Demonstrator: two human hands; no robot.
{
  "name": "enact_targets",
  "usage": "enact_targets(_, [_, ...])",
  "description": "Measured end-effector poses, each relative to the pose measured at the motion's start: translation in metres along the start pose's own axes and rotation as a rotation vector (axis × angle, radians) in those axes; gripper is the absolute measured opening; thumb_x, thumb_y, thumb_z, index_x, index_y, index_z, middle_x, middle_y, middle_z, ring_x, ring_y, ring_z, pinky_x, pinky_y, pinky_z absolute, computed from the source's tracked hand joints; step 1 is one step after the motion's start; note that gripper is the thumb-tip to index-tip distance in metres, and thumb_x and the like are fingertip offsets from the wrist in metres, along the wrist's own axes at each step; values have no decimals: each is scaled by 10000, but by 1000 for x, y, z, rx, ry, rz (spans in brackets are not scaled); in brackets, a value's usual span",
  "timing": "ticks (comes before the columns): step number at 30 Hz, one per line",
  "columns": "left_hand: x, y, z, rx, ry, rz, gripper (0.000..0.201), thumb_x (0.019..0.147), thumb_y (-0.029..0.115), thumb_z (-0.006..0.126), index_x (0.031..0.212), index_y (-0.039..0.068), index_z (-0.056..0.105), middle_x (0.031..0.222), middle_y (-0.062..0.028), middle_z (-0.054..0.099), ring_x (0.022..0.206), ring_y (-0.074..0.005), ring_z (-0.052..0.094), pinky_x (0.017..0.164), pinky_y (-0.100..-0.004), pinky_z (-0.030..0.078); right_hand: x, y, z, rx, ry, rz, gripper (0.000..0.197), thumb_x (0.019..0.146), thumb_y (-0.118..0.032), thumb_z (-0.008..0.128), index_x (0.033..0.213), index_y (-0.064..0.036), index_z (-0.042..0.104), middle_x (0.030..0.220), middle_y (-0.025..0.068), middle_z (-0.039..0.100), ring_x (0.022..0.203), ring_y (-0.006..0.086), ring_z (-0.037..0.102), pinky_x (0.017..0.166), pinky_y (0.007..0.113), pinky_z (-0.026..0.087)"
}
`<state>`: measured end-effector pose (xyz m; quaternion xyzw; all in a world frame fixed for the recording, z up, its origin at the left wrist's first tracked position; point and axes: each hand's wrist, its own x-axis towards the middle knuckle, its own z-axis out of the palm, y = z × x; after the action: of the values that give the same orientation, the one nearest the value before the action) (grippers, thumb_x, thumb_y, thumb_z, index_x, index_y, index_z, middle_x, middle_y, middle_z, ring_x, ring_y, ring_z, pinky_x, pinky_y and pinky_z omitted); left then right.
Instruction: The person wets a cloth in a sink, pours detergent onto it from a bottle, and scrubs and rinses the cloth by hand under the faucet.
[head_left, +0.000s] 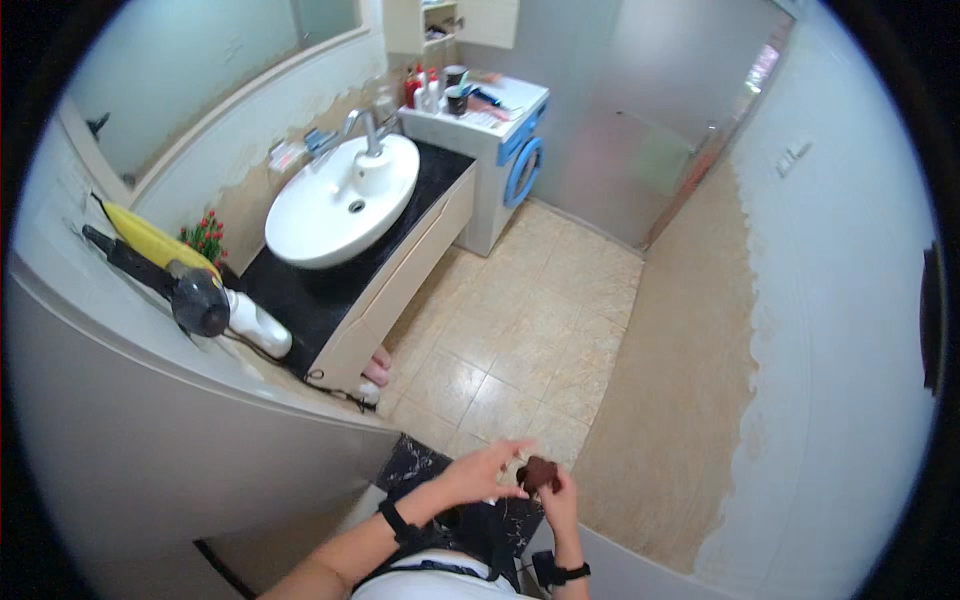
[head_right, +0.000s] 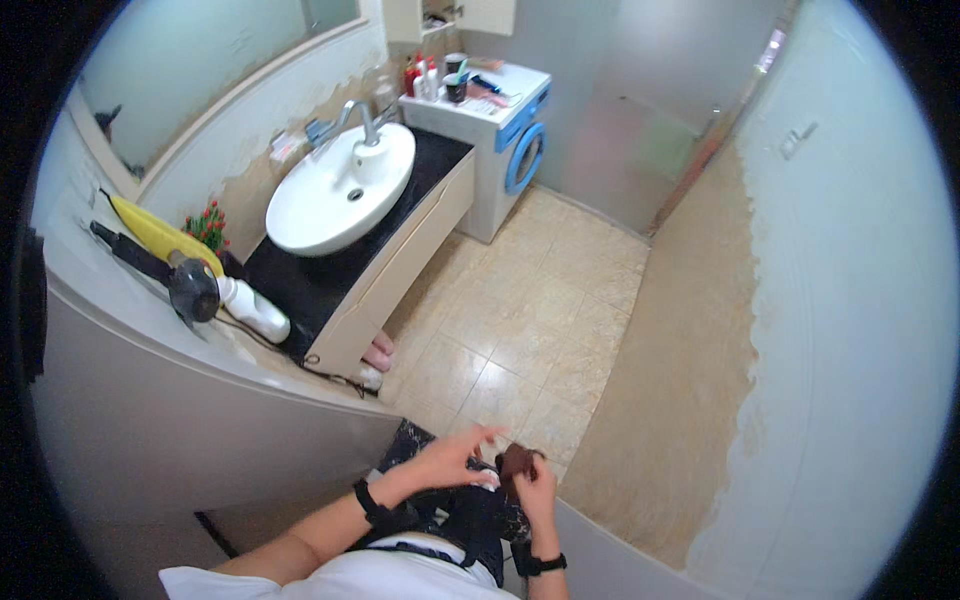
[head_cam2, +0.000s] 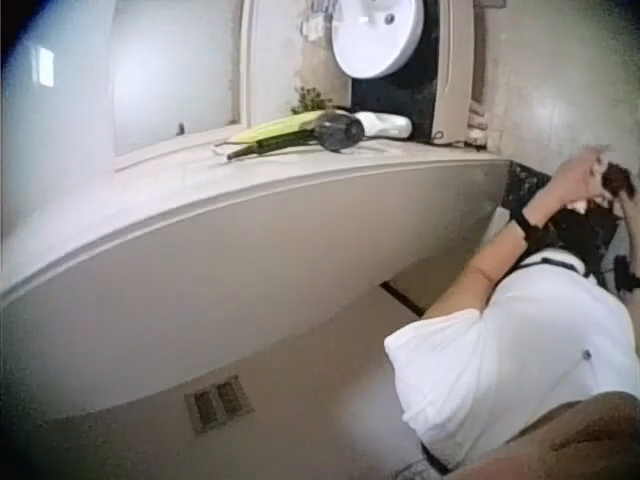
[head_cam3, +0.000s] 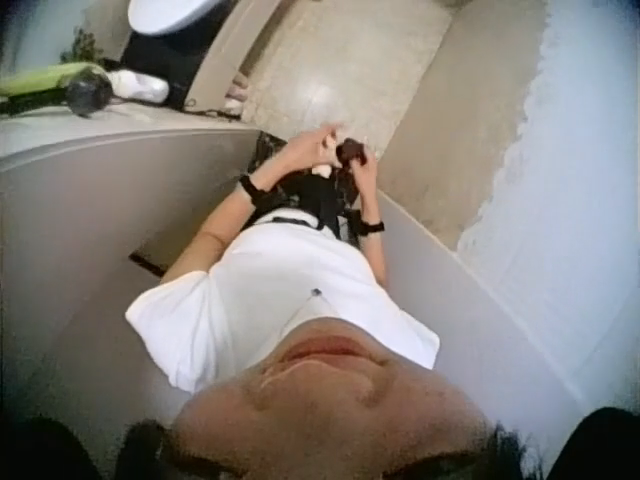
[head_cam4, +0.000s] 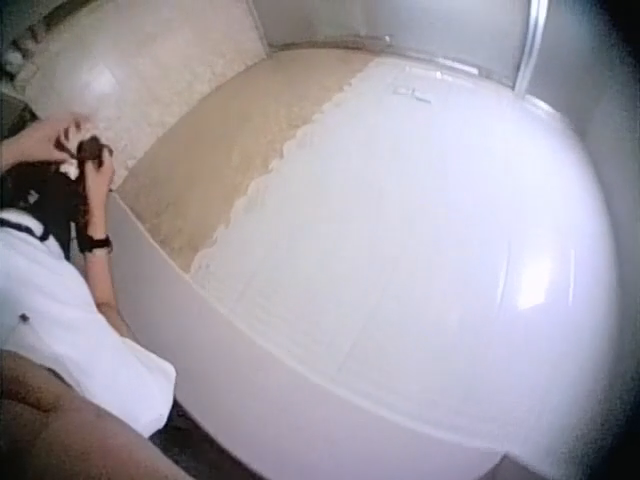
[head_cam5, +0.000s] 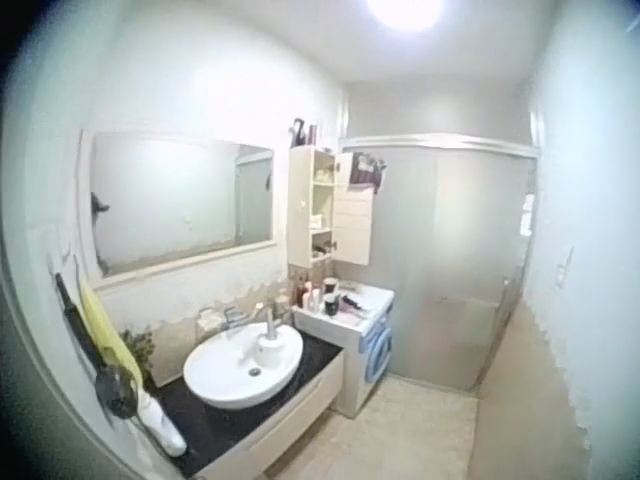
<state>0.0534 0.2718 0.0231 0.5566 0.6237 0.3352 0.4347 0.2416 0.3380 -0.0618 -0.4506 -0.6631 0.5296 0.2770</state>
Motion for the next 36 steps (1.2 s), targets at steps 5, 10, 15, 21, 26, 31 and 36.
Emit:
enact_targets(5, [55,-22,-39,217,156,33,867,634,258,719,1335,156,220,1222,-133,411,1038,-291,474,851,-342,407,104,-56,16,23,-153,-60,184,700,-26,563,880,11,554,634,6,477,578,73,428,523,209,370])
enact_targets(10, [106,-66,-108,-8,345,-21,824,655,108,687,1334,148,222,1222,-140,416,1105,-272,437,899,-342,376,203,-121,76,10,-539,-254,241,716,17,543,956,26,534,830,69,560,757,122,546,653,251,450])
enact_targets(15, [146,-106,-221,-195,599,-154,259,722,157,642,929,23,563,822,-90,609,735,-148,584,640,-274,459,294,-173,158,-16,-675,-411,344,729,-20,544,1070,-14,503,859,83,562,733,157,546,643,248,439])
enact_targets(21, [178,-163,-354,-718,1250,-258,319,766,235,640,939,-23,568,893,-76,600,788,-145,555,655,-294,449,461,-201,224,17,-609,-294,287,781,-51,529,1066,-63,556,830,54,574,684,128,539,614,239,436])
enact_targets(26, [191,-158,-449,-912,1392,-220,329,806,166,584,1064,4,458,976,-86,550,849,-176,568,668,-296,487,658,-174,318,-89,-411,-507,200,779,-195,609,890,-30,632,715,74,559,645,138,529,600,257,430])
enact_targets(31, [220,-196,-500,-796,1618,-253,345,794,181,596,1068,17,465,983,-88,551,848,-180,575,624,-279,515,774,-235,425,-183,-422,-554,321,765,-209,627,1010,-10,570,674,60,539,599,133,500,570,270,426])
enact_targets(36, [258,-229,-534,-958,1751,-355,372,791,198,587,1081,-5,472,974,-108,562,838,-190,587,606,-277,527,808,-260,505,-463,-512,-808,292,839,-276,494,960,-20,564,669,169,572,630,343,562,569,416,435])
